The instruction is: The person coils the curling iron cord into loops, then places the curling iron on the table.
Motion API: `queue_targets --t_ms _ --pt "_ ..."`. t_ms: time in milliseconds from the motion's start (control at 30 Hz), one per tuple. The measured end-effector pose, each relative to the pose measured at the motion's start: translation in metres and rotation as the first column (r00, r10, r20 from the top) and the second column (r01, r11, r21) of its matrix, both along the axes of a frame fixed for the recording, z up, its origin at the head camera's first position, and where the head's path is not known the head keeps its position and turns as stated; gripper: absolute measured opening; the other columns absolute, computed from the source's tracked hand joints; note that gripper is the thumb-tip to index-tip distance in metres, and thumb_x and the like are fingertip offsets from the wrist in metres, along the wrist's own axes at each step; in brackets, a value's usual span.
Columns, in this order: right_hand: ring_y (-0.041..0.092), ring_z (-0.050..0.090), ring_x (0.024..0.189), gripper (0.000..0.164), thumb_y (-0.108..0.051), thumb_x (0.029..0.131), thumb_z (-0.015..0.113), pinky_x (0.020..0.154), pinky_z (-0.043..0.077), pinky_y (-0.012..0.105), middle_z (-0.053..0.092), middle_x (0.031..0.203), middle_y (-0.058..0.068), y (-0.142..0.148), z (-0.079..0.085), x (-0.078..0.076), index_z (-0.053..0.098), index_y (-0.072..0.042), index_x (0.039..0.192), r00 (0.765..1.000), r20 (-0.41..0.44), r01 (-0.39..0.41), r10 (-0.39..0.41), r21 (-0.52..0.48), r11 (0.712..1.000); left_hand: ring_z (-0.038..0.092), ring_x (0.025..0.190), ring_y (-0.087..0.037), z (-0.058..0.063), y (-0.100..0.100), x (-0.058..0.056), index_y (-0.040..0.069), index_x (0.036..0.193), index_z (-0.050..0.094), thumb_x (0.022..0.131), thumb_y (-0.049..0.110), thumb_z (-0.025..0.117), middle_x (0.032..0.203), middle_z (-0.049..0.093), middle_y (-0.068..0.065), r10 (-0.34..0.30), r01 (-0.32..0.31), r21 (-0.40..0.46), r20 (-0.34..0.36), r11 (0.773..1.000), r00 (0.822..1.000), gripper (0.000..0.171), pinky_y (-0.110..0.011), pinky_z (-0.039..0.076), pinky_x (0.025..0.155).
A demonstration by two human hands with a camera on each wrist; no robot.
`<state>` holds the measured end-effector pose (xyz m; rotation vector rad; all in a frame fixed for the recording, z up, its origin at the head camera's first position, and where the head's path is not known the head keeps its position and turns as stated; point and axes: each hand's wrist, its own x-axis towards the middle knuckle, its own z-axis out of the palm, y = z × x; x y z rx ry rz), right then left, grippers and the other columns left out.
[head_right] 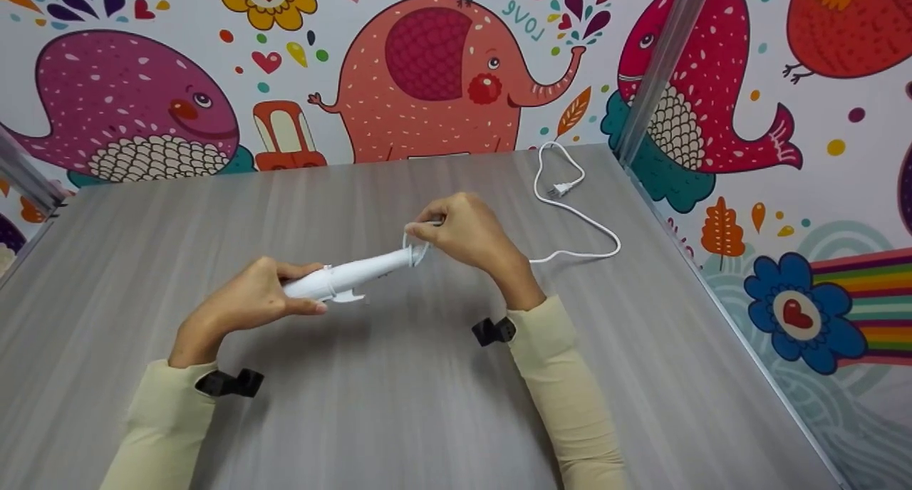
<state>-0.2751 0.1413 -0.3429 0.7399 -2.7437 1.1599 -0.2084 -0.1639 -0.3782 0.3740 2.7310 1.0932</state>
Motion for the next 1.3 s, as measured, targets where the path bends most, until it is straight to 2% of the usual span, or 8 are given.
queue_targets --t_ms 200,333,433,567,800,933,1067,1300 --pt "0.017 0.051 0.065 0.019 -0.024 0.095 0.07 0.056 0.041 0.023 0.065 0.072 0.006 -0.009 0.009 0.015 0.081 -0.008 0.097 1.0 -0.03 -0.008 0.009 0.016 1.0 0.064 0.098 -0.023 0.001 0.0 0.001 0.013 0.132 0.066 0.075 0.033 0.088 0.13 0.069 -0.003 0.075 -0.077 -0.026 -0.077 0.997 0.994 0.064 -0.041 0.05 0.085" --pt "0.017 0.048 0.062 0.022 -0.025 0.097 0.067 0.054 0.037 0.023 0.062 0.07 0.008 -0.013 0.011 0.022 0.078 -0.008 0.091 0.999 -0.046 0.002 -0.001 0.012 1.0 0.064 0.095 -0.024 0.0 0.0 -0.001 0.016 0.13 0.068 0.075 0.034 0.088 0.125 0.072 -0.005 0.118 -0.119 0.0 -0.133 0.993 0.984 0.061 -0.042 0.05 0.082" --pt "0.016 0.044 0.06 0.022 -0.025 0.097 0.067 0.052 0.033 0.023 0.06 0.069 0.008 -0.015 0.012 0.024 0.077 -0.008 0.087 0.999 -0.042 0.029 -0.029 -0.021 0.999 0.065 0.095 -0.025 -0.001 0.002 -0.003 0.018 0.127 0.071 0.075 0.033 0.088 0.121 0.074 -0.006 0.166 -0.161 0.042 -0.165 0.986 0.972 0.057 -0.042 0.05 0.081" --pt "0.014 0.042 0.056 0.019 -0.023 0.096 0.067 0.049 0.031 0.022 0.06 0.067 0.005 -0.016 0.01 0.022 0.078 -0.008 0.093 0.999 -0.021 0.027 -0.029 -0.086 0.996 0.067 0.094 -0.025 -0.001 0.005 -0.003 0.017 0.124 0.073 0.074 0.033 0.088 0.115 0.075 -0.007 0.247 -0.232 0.1 -0.198 0.968 0.948 0.055 -0.043 0.051 0.079" --pt "0.013 0.048 0.054 0.023 -0.021 0.098 0.065 0.048 0.038 0.02 0.064 0.071 0.01 -0.017 0.006 0.017 0.078 -0.005 0.108 0.999 0.031 -0.034 0.04 -0.163 0.986 0.068 0.094 -0.027 0.003 0.009 -0.001 0.014 0.123 0.073 0.073 0.034 0.089 0.115 0.075 -0.01 0.33 -0.299 0.164 -0.213 0.94 0.92 0.057 -0.045 0.052 0.081" --pt "0.012 0.053 0.053 0.022 -0.017 0.1 0.061 0.051 0.045 0.021 0.067 0.073 0.015 -0.015 0.004 0.014 0.077 -0.003 0.108 0.988 0.066 -0.127 0.143 -0.2 0.972 0.067 0.094 -0.027 0.005 0.007 -0.001 0.014 0.122 0.074 0.072 0.031 0.09 0.114 0.075 -0.009 0.338 -0.297 0.216 -0.186 0.93 0.923 0.055 -0.044 0.052 0.081" --pt "0.014 0.059 0.055 0.024 -0.014 0.101 0.058 0.055 0.052 0.024 0.07 0.075 0.017 -0.013 0.001 0.011 0.075 -0.002 0.113 0.958 0.116 -0.236 0.261 -0.197 0.952 0.067 0.098 -0.027 0.008 0.004 0.0 0.011 0.124 0.072 0.072 0.028 0.09 0.119 0.074 -0.01 0.321 -0.274 0.278 -0.14 0.921 0.937 0.058 -0.041 0.053 0.082" --pt "0.018 0.063 0.061 0.028 -0.021 0.103 0.056 0.063 0.055 0.027 0.07 0.076 0.016 -0.007 -0.004 0.004 0.073 -0.007 0.12 0.91 0.186 -0.349 0.37 -0.139 0.927 0.063 0.1 -0.029 0.012 -0.004 0.002 0.009 0.127 0.069 0.076 0.025 0.088 0.124 0.071 -0.015 0.258 -0.208 0.385 -0.081 0.899 0.963 0.057 -0.032 0.052 0.074"
